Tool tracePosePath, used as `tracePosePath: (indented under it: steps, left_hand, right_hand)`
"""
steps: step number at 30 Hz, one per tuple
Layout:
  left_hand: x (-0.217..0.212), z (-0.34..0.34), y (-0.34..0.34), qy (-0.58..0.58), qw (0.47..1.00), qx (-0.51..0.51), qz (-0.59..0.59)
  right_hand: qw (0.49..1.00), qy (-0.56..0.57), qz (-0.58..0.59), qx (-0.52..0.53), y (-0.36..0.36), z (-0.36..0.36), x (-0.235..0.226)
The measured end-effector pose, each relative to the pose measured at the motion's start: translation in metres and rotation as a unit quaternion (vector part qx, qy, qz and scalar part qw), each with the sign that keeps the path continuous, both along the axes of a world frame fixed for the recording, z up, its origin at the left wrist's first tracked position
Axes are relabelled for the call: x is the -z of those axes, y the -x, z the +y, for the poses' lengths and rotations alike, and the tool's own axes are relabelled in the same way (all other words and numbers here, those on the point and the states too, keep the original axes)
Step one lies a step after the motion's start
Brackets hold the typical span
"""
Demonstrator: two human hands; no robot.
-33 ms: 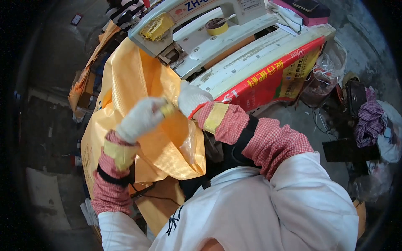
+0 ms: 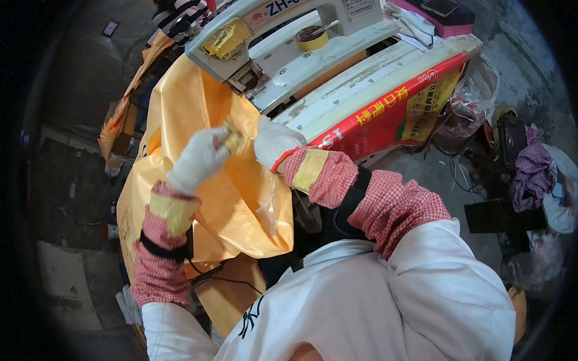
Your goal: The person is using an industrial sewing machine to sew large plastic woven bags.
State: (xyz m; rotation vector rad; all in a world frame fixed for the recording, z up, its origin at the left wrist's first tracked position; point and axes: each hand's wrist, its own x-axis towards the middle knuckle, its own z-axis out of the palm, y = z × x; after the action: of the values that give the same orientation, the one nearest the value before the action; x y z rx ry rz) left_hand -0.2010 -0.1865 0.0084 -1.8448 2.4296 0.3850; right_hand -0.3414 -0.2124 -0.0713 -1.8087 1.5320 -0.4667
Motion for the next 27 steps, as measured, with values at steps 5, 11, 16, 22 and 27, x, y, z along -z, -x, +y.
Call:
tracePosePath:
  steps: [5,11,16,22,27]
  left_hand:
    - [0.060,-0.055,-0.028,0.108,0.976,0.111,-0.153]
    - [0.085,-0.038,-0.009,0.173,0.944,0.279,0.021]
    - [0.012,0.005,-0.016,-0.112,0.950,0.291,-0.002]
    - [-0.063,-0.007,-0.021,-0.011,0.943,0.296,-0.154]
    - [-0.096,-0.010,-0.025,0.010,0.933,0.321,-0.165]
  right_hand:
    - [0.998,0.055,0.042,-0.012,-0.005,0.007,-0.012]
    - [0.988,0.084,0.117,-0.053,-0.002,0.009,-0.013]
    - [0.984,0.015,0.168,-0.063,0.004,0.028,0.003]
    - [0.992,0.107,0.054,-0.027,-0.015,-0.013,0.016]
    - [0.950,0.276,0.088,-0.117,-0.036,-0.055,0.025]
